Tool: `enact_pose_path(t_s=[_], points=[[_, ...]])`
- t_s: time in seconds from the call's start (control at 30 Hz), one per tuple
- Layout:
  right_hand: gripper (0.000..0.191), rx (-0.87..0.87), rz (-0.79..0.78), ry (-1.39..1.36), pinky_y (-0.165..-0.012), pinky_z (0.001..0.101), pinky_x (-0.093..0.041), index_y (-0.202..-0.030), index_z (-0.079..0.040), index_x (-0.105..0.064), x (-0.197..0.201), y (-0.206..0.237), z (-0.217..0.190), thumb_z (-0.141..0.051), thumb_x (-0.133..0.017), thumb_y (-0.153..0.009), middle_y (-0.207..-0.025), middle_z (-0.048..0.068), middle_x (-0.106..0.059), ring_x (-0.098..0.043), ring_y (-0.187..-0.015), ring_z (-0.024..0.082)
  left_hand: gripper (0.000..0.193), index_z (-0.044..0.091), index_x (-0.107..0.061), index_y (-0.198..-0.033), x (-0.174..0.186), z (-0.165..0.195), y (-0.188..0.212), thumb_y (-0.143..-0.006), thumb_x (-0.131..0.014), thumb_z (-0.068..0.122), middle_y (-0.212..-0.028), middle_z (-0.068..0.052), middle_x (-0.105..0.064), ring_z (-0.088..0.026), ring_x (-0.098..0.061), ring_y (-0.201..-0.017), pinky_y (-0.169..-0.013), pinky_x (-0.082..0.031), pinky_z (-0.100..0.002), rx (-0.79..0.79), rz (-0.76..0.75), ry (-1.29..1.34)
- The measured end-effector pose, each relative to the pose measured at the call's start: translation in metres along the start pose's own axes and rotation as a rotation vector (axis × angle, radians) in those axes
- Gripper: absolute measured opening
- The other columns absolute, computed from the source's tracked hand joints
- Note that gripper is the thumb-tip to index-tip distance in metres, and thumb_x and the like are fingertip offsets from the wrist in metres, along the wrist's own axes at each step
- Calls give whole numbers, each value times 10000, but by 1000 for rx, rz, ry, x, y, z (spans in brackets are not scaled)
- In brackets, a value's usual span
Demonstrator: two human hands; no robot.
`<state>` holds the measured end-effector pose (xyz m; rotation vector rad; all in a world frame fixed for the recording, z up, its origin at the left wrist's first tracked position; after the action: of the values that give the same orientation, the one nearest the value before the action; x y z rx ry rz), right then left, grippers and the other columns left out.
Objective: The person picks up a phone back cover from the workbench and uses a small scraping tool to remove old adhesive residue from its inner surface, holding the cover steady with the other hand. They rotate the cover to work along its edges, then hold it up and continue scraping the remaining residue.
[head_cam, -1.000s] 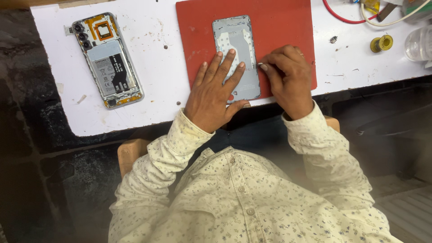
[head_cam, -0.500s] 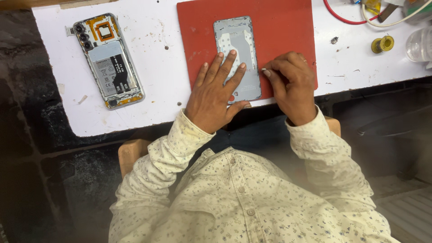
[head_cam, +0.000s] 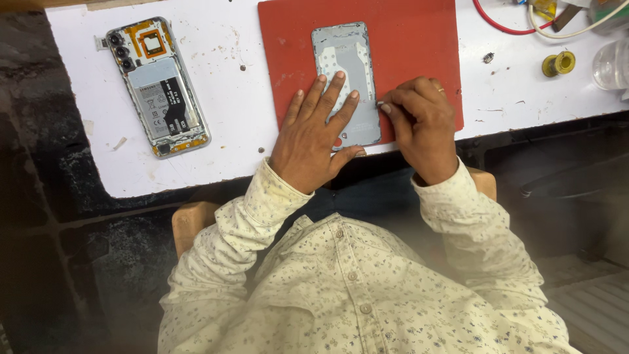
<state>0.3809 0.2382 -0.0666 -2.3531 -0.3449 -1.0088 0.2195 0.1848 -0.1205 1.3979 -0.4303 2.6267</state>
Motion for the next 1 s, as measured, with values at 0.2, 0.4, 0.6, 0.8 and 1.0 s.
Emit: enact_pose_path(t_s=[0.2, 0.4, 0.6, 0.8, 1.0], points=[[100, -26, 63, 38, -790, 364, -502, -986, -9, -755, -6, -10, 5, 66, -772, -922, -941, 87, -658, -598, -913, 261, 822, 137, -412, -1557, 0, 0, 0, -904, -719, 529, -1662, -167, -240, -385, -219, -1540, -1239, -218, -594, 5, -4, 2], [99, 13, -9, -3, -829, 374, -498, -991, -4, -737, 1, -4, 4, 58, -767, -920, -958, 97, -646, -613, -942, 260, 822, 137, -412, -1557, 1, 0, -1, -903, -724, 525, -1665, -166, -239, -391, -216, -1540, -1239, -220, -593, -4, 1, 8], [98, -4, 61, 23, -783, 338, -527, -993, -12, -756, -10, -14, 13, 62, -776, -932, -955, 65, -671, -616, -913, 229, 808, 147, -414, -1562, 0, -1, 1, -910, -729, 507, -1667, -163, -240, -384, -214, -1544, -1239, -218, -595, 8, 4, 9], [84, -107, -53, -210, -790, 307, -544, -1018, -12, -728, -3, -12, 18, 48, -745, -963, -998, 55, -658, -655, -909, 182, 802, 146, -407, -1567, 1, -1, -1, -922, -719, 508, -1673, -160, -235, -378, -211, -1549, -1242, -218, -596, -2, 7, 8], [104, -18, 26, -2, -762, 342, -509, -979, -4, -759, -7, -10, 11, 60, -800, -907, -935, 77, -656, -622, -893, 223, 813, 138, -401, -1568, -1, -1, 1, -924, -713, 525, -1670, -166, -229, -386, -211, -1544, -1239, -219, -601, -8, 6, 0]])
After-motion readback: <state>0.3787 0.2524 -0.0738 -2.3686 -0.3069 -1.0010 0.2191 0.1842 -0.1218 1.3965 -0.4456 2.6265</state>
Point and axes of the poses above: each hand's wrist, its own y-axis away from the middle knuckle, its own x-axis out of the back of the hand, z = x × y, the point moved 6 cm from there along -y, towards the middle knuckle
